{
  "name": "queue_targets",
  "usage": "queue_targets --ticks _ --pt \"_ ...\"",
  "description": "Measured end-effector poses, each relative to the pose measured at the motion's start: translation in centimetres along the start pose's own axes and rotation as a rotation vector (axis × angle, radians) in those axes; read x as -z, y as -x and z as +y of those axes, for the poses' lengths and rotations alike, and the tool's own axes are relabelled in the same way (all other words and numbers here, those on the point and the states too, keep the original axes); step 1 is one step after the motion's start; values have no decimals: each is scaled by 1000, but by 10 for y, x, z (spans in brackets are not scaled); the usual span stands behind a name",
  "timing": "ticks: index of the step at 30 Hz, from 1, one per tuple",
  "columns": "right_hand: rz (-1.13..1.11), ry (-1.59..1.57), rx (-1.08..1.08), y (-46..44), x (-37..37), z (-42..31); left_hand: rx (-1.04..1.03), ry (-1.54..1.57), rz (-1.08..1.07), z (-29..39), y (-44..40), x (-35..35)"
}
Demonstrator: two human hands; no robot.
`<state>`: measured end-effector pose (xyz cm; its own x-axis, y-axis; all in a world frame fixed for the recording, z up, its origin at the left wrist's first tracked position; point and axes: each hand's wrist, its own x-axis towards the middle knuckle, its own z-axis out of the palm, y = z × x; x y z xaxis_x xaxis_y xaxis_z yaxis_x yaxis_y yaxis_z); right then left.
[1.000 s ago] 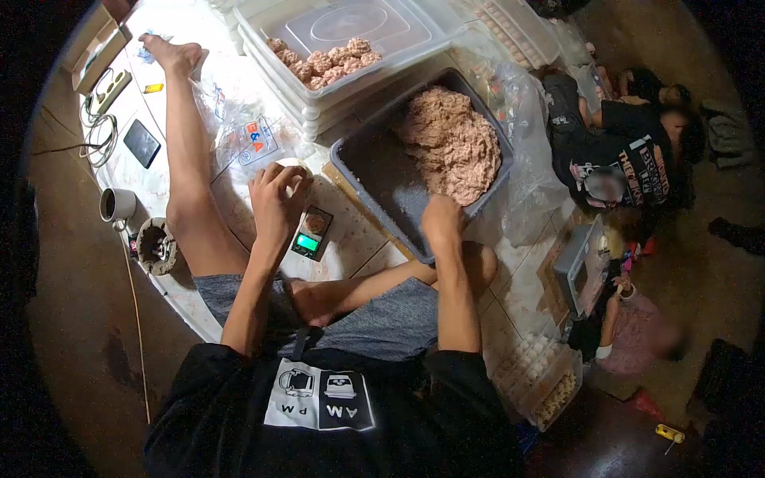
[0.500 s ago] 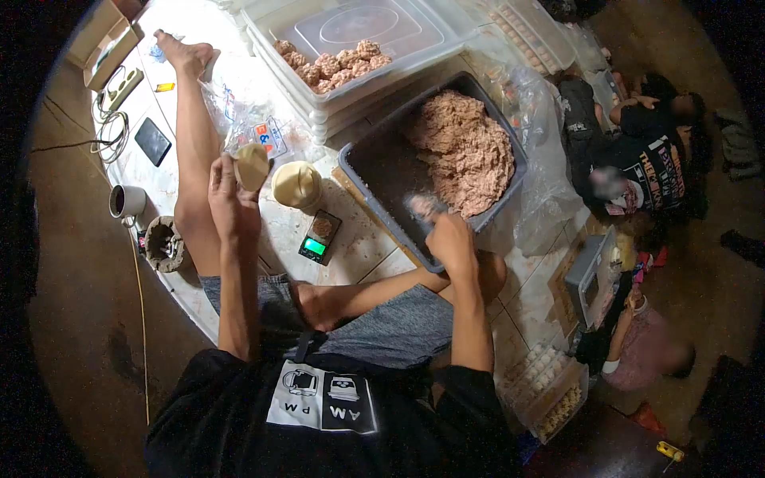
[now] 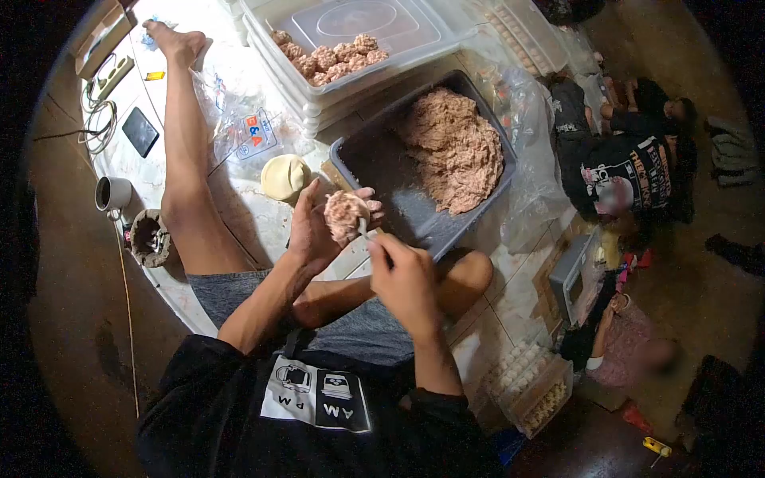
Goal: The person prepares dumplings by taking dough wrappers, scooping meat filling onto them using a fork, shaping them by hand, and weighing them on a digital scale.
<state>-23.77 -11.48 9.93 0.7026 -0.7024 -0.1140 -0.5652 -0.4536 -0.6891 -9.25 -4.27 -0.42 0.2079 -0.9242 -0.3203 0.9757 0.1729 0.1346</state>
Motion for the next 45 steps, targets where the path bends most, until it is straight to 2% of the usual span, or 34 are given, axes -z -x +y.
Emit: queue_targets --ticks 4,7,11,14,17,18,21,24,27,31,35,36,39,43,45 --pt "-54 119 31 -8 -31 18 -27 101 20 -4 -1 26" --pt "-70 190 -34 2 -20 5 -50 135 126 -11 2 27" --pt "-69 407 -8 14 -7 17 -100 166 168 -14 -5 34" --pt "-11 313 -161 24 15 5 -115 117 174 6 -4 45" --pt "74 158 86 30 15 -4 -44 180 225 9 -6 32" --pt "31 110 135 30 11 -12 -8 114 206 3 -7 32" --pt "-74 133 92 9 -21 16 117 238 69 -3 0 24" --pt "-55 252 43 26 1 -3 -2 101 194 1 3 25" --pt "85 102 161 22 -17 2 74 74 111 0 -6 17" --pt "-166 288 70 15 -9 22 41 -71 248 4 -4 33" --pt "32 144 152 15 -23 9 20 -154 176 -4 -3 22" --pt "-45 235 78 7 -32 16 2 -189 234 -7 -1 14" --pt "-107 275 114 11 -15 21 23 -177 307 1 -1 30" --pt "-28 211 141 11 -34 18 9 -251 196 -2 -3 23" --pt "-77 203 100 10 -33 25 9 -252 226 -5 -6 34"
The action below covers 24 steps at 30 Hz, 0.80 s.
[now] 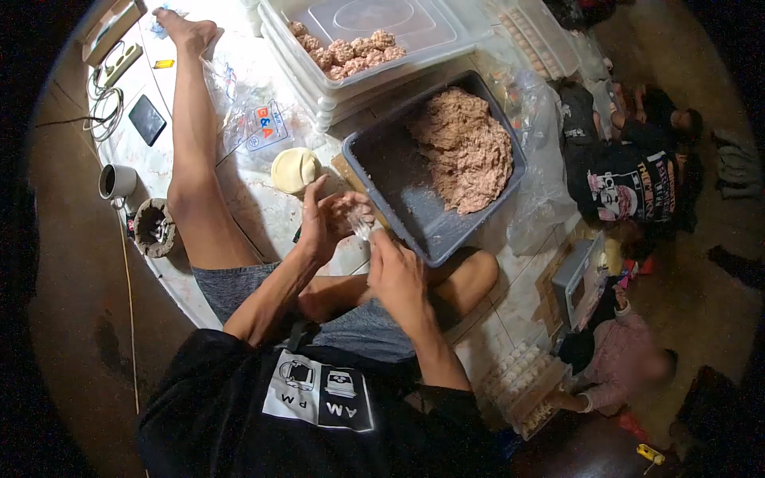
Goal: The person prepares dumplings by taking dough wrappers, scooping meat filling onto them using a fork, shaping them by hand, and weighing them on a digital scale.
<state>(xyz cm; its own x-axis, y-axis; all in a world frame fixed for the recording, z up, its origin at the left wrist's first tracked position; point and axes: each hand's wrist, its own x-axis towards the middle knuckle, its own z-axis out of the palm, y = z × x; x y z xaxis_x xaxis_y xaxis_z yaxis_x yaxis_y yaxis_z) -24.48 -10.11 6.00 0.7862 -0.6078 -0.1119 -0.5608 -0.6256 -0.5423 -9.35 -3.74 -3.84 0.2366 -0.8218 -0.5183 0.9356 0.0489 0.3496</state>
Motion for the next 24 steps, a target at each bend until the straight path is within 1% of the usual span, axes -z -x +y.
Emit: queue_targets --ticks 2,3,6,7,8,10,11,13,14,15,16,18,19,21,22,23,24 --pt "-73 61 -42 0 24 -13 -9 -19 45 3 2 5" --pt "36 -68 3 0 22 -22 -26 -35 54 7 6 -2" --pt "31 -55 2 -3 -5 -9 0 -35 -35 4 2 -7" --pt "-100 33 -85 -1 9 -7 11 -24 4 2 1 -3" --pt "-34 9 -48 -3 16 -10 15 -12 50 1 0 3" --pt "108 -60 0 1 18 -17 -5 -17 101 10 8 -8" --pt "149 -97 50 2 7 -14 -8 -19 67 9 6 -5" --pt "9 -22 -15 1 5 -6 -23 -18 -13 7 -2 -4" --pt "-65 16 -46 1 8 -2 -9 -7 15 4 -2 -2" --pt "-72 59 -21 0 22 -12 -5 7 45 7 2 -3" --pt "-19 20 6 1 18 -13 10 14 77 10 6 -4" --pt "94 -53 47 6 1 -13 8 37 22 8 3 -6" --pt "-11 -59 10 3 -6 -9 12 68 -9 4 -5 0" --pt "-24 -43 -22 9 16 -6 26 184 -52 -4 -12 15" --pt "-26 -36 -25 2 27 -8 37 111 40 3 -4 7" --pt "183 -148 -48 -1 26 -13 -7 -22 34 7 1 4" --pt "189 -163 -116 -4 29 -16 -52 -154 24 9 6 0"
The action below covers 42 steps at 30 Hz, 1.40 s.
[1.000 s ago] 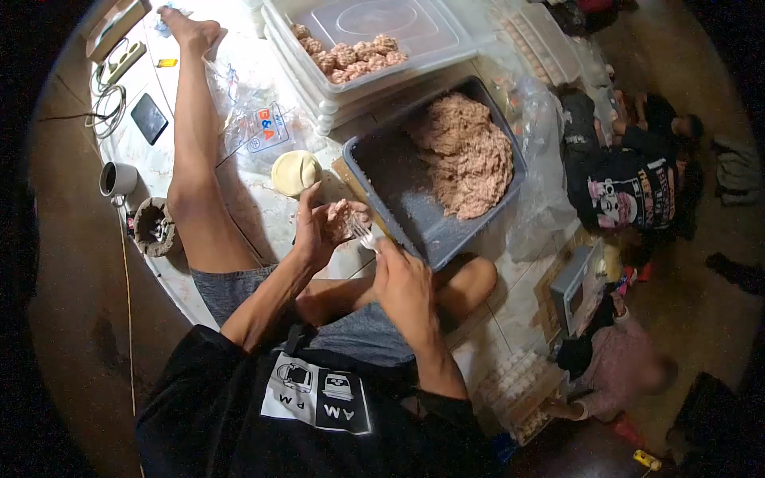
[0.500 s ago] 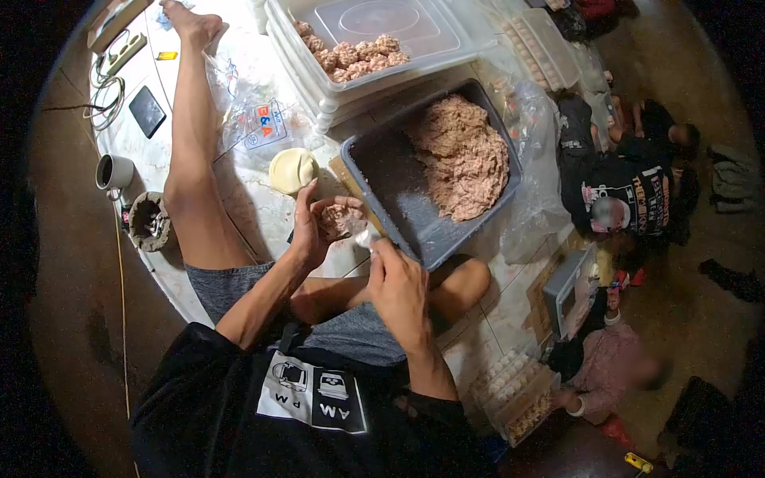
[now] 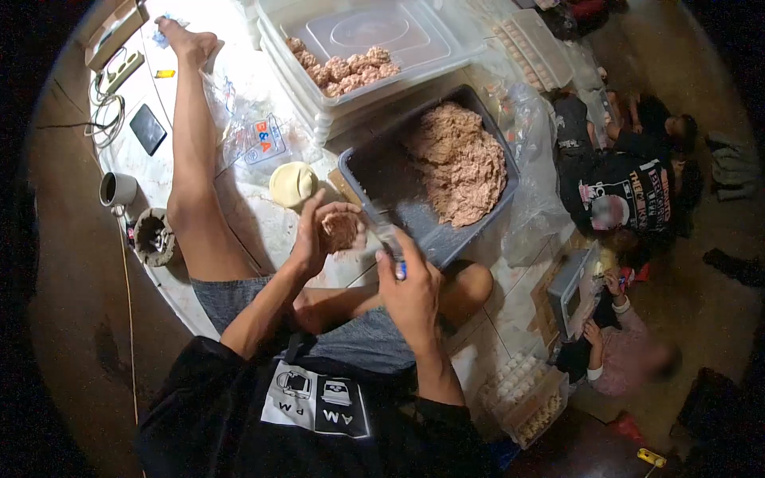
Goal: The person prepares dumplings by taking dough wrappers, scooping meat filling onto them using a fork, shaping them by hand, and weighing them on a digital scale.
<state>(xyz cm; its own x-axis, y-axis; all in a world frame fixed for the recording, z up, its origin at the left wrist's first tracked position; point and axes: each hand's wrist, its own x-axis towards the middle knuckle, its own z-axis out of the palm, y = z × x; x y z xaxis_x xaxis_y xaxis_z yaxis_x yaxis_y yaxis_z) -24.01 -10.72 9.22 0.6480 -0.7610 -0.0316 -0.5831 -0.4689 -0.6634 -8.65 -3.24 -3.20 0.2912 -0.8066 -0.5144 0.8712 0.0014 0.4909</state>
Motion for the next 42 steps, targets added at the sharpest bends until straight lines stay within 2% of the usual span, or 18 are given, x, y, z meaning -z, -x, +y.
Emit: queue_targets --ticks 3,6,8,10,11,12,15,17,18,20,23,26,30,34,35,38,41,42 --pt "-91 -39 -183 -16 -3 5 43 -74 -151 -1 9 -17" --pt "-169 -256 -141 -21 -18 43 7 -260 -317 1 17 -19" --pt "-190 -480 -102 -17 2 30 180 -1 -515 32 36 -26" --pt "-196 -698 -151 -12 30 1 -10 -123 -508 16 17 -11" --pt "-207 -608 -166 -14 30 2 -104 -184 -494 8 8 -3" --pt "-218 -514 -177 -18 30 2 -363 -451 -485 3 -1 -5" --pt "127 -202 70 -24 8 -9 -499 -392 -332 -26 -6 7" --pt "294 -89 82 -13 -2 15 -556 -227 -228 -21 -3 8" --pt "379 -35 84 -3 -10 31 -514 -364 -105 -4 5 6" --pt "246 -315 -9 15 -38 51 -651 -523 -136 17 12 1" --pt "169 -336 101 25 -57 62 -599 -862 -301 23 7 6" --pt "-19 -71 241 13 -31 46 -588 -783 -307 9 9 8" --pt "7 150 435 -3 -4 37 -560 -947 -372 40 26 -14" --pt "70 224 351 1 15 28 -491 -511 -222 42 25 -20" --pt "96 118 423 8 1 30 -680 -705 -254 30 14 -8" --pt "-29 159 338 20 -9 25 -575 -790 -228 22 24 -20" --pt "94 151 287 13 2 13 -518 -272 -245 9 10 -11" --pt "78 154 326 13 1 13 -524 -340 -268 14 11 -16"
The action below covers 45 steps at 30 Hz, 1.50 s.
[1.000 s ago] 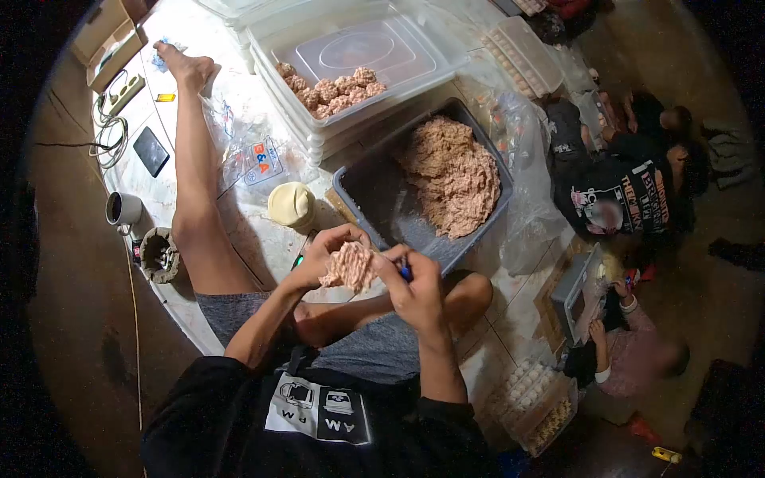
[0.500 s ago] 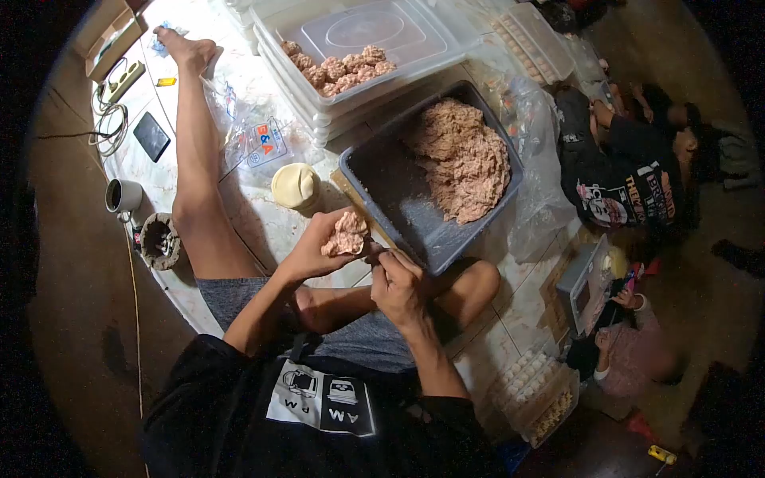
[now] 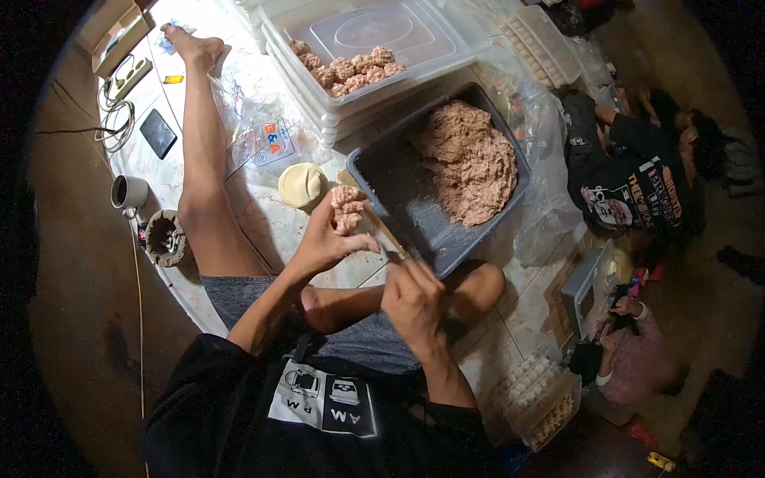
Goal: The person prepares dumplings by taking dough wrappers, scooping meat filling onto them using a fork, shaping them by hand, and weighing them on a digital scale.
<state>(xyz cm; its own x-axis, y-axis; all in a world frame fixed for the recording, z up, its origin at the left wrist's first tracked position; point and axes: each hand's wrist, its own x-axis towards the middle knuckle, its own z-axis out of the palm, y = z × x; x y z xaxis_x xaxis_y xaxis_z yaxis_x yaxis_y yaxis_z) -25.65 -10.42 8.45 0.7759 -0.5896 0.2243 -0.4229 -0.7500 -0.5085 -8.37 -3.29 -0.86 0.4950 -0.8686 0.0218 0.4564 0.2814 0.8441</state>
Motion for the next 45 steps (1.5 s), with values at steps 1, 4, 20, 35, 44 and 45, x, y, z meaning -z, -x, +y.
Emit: queue_targets --ticks 1,4,20,35,44,45 --pt "-16 1 37 2 -1 0 0 -57 -37 6 0 -3" --pt "-8 -6 83 -1 7 1 -110 -130 -71 9 1 -2" --pt "-24 -99 -163 1 21 7 -44 -445 -95 20 0 4" --pt "-124 -223 -117 6 24 -3 -50 -300 -118 34 -1 -3" --pt "-92 84 -117 -21 54 -18 -195 -720 -172 36 -4 0" --pt "-145 121 -188 -22 62 -22 -187 -640 -202 32 -5 5"
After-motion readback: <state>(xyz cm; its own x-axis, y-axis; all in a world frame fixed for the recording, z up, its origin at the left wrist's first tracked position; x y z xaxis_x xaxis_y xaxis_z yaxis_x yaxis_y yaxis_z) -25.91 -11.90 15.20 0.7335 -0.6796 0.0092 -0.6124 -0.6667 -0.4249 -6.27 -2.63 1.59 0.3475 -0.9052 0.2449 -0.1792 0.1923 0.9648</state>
